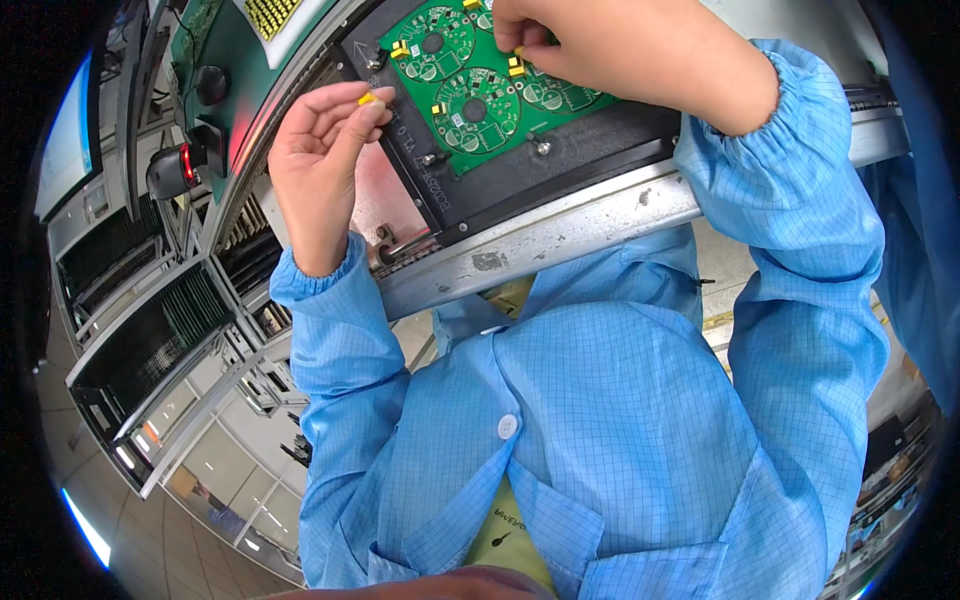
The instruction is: Assembling electronic components onto printed circuit boards at a manual assembly station.
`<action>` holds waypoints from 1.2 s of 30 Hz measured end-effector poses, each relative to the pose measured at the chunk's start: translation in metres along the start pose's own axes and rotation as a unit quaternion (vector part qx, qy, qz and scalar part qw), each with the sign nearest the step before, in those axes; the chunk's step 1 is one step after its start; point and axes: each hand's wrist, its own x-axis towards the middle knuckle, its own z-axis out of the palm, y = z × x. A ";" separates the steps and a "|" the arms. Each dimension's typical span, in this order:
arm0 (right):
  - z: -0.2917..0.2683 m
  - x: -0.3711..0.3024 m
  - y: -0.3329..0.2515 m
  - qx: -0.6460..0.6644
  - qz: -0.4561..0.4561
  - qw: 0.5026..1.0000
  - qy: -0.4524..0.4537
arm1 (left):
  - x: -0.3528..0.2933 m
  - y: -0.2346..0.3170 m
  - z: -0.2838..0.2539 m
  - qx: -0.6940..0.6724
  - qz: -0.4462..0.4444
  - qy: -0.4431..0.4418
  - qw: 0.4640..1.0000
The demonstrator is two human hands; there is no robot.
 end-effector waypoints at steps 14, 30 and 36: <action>-0.009 0.010 -0.006 0.572 0.247 0.781 0.025 | -0.005 -0.007 0.020 0.364 0.263 0.006 0.894; 0.053 0.011 0.065 0.843 -0.113 0.525 0.007 | -0.006 -0.011 0.030 0.413 0.321 0.029 0.852; 0.014 0.015 0.005 0.633 0.276 0.716 0.107 | -0.005 -0.005 0.026 0.429 0.335 0.015 0.839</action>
